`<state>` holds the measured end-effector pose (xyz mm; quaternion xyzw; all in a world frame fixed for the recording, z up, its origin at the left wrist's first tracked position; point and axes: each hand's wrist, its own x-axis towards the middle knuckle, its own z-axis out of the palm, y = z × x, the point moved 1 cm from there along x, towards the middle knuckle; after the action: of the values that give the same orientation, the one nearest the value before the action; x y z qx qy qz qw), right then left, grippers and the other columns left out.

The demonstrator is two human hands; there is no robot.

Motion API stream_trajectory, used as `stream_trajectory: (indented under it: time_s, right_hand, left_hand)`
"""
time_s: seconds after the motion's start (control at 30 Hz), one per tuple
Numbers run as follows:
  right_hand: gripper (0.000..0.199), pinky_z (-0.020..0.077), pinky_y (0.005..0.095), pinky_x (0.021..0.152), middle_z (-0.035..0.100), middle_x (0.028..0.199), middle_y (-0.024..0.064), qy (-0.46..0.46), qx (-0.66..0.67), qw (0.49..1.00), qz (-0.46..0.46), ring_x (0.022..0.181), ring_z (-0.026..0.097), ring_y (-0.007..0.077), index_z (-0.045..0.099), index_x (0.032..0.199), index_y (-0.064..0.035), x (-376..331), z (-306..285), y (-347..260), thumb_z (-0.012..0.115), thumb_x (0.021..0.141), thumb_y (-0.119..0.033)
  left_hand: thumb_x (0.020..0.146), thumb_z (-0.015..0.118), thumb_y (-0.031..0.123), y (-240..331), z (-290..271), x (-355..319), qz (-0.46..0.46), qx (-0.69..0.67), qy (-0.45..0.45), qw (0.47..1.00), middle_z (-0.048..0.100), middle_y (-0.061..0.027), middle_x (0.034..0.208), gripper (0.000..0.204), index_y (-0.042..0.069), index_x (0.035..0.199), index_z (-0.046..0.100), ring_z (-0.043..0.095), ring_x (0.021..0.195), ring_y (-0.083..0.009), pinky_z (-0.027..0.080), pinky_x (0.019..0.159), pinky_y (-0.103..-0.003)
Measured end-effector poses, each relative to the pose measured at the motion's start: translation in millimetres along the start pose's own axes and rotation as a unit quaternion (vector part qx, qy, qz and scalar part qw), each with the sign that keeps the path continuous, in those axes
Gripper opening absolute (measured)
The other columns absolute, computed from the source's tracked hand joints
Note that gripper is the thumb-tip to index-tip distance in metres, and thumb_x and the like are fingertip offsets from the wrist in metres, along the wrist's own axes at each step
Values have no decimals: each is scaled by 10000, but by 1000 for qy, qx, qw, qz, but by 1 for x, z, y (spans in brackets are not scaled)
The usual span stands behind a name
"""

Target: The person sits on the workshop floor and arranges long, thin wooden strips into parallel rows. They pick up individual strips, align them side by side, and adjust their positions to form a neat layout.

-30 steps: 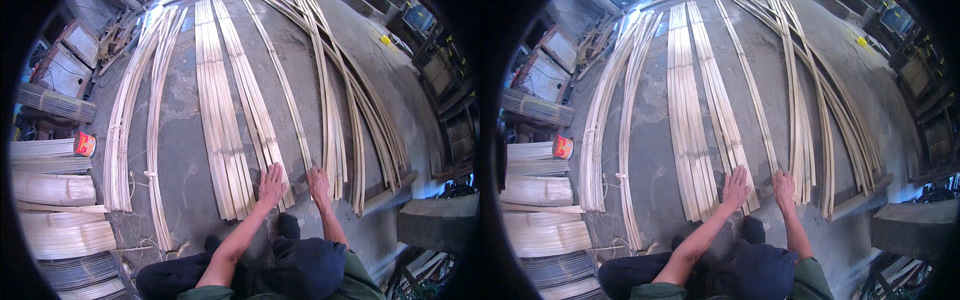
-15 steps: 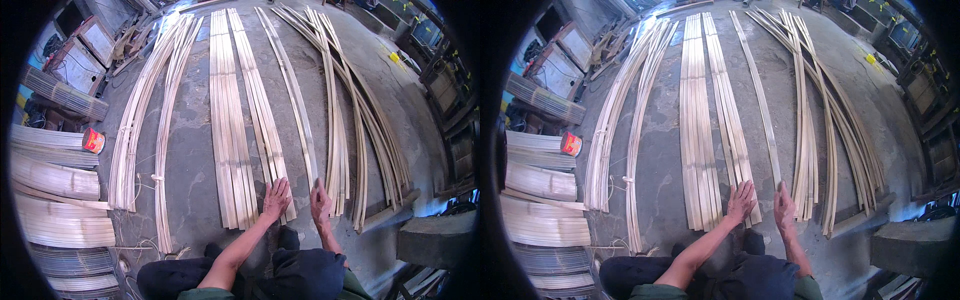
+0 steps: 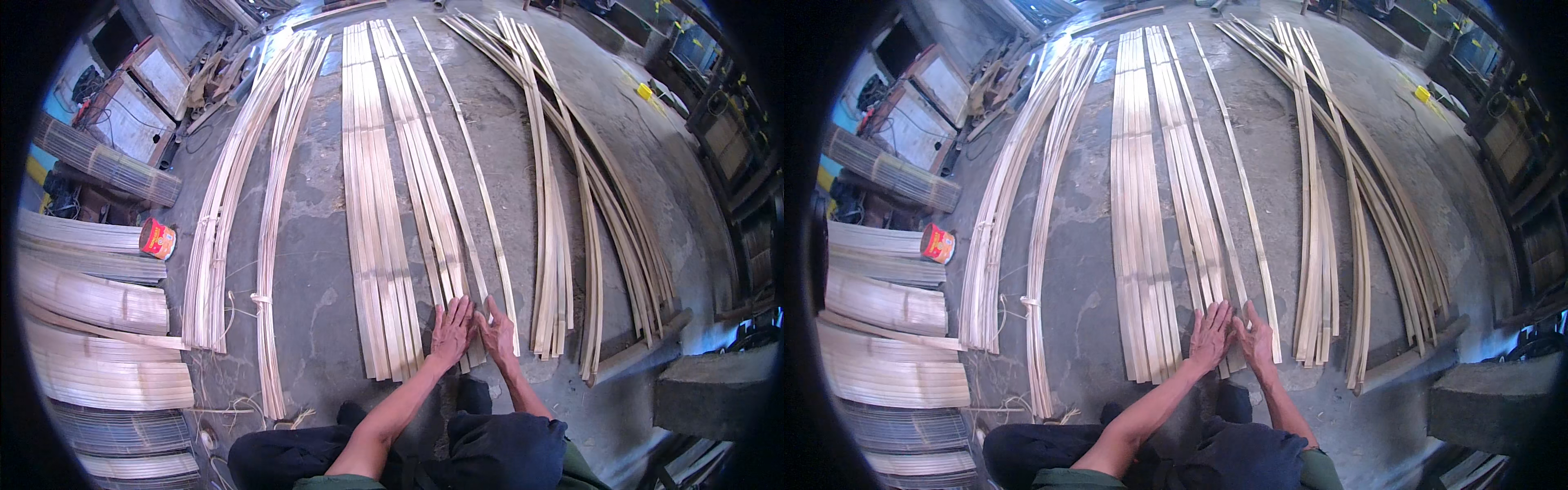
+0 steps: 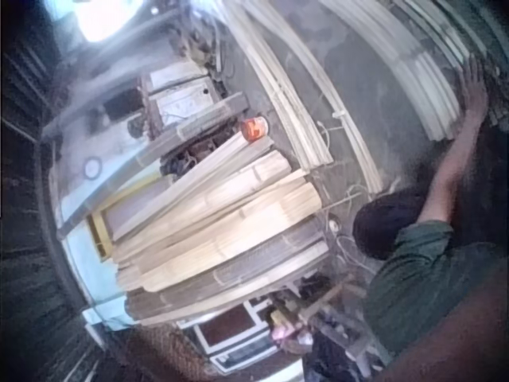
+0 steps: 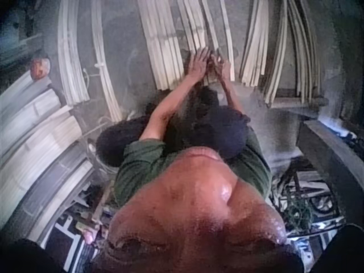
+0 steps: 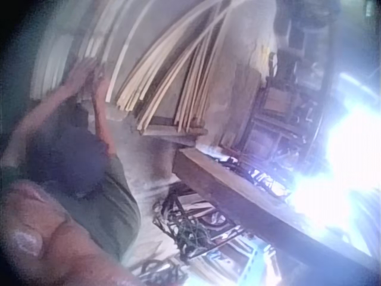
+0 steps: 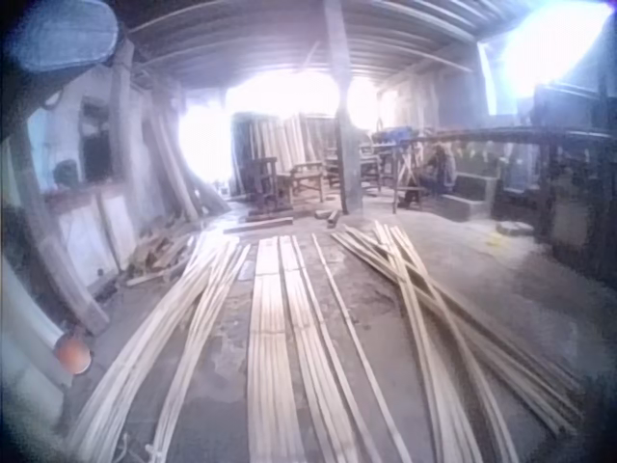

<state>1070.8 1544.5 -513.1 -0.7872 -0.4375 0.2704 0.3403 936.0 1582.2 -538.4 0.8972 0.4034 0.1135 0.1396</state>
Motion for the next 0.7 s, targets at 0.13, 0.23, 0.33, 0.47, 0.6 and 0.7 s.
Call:
stream_trajectory:
  time_s: [0.13, 0.23, 0.33, 0.47, 0.6, 0.7]
  right_hand:
    - [446, 497, 469, 600, 655, 778, 241, 63, -74, 992, -76, 657, 639, 383, 518, 1360, -87, 8, -7, 44, 577, 928, -185]
    - [406, 519, 449, 623, 676, 784, 194, 56, -128, 988, -60, 704, 672, 377, 519, 1362, -118, 6, -14, 28, 554, 961, -171]
    - [412, 517, 440, 624, 662, 796, 218, 59, -73, 991, -99, 709, 677, 371, 514, 1372, -152, 5, -14, 26, 549, 962, -176]
    - [436, 492, 470, 599, 640, 804, 255, 32, 9, 995, -90, 728, 657, 421, 486, 1393, -193, 4, 3, 45, 543, 961, -210]
    - [390, 522, 374, 701, 642, 918, 273, -14, -20, 999, -25, 804, 710, 310, 529, 1366, -158, 4, 8, 34, 542, 981, -222]
    - [388, 521, 402, 689, 648, 894, 264, -20, -57, 998, -32, 800, 688, 378, 533, 1362, -180, 4, 4, 29, 521, 988, -280]
  left_hand:
    - [956, 492, 341, 9, 1, 5, 10, 16, -3, 1000, 289, -80, 1546, 603, 62, 1469, 342, 227, 1443, -280, 134, 1172, -526]
    - [951, 489, 343, 5, 4, 2, -2, 8, 8, 1000, 283, -72, 1548, 602, 70, 1468, 347, 230, 1441, -261, 132, 1178, -511]
    - [950, 489, 336, 3, 4, 2, -5, 14, 2, 1000, 292, -73, 1543, 596, 69, 1464, 351, 233, 1440, -263, 134, 1178, -511]
    - [940, 505, 325, 10, 4, 6, -2, -22, 9, 1000, 290, -73, 1546, 608, 68, 1467, 346, 238, 1439, -265, 130, 1178, -521]
    - [929, 530, 312, 5, 3, 4, -8, -21, 7, 1000, 293, -70, 1545, 614, 72, 1465, 348, 241, 1439, -265, 143, 1174, -528]
    - [928, 536, 312, 7, 4, 5, -7, -27, 10, 1000, 301, -69, 1541, 614, 75, 1463, 350, 247, 1437, -264, 151, 1171, -534]
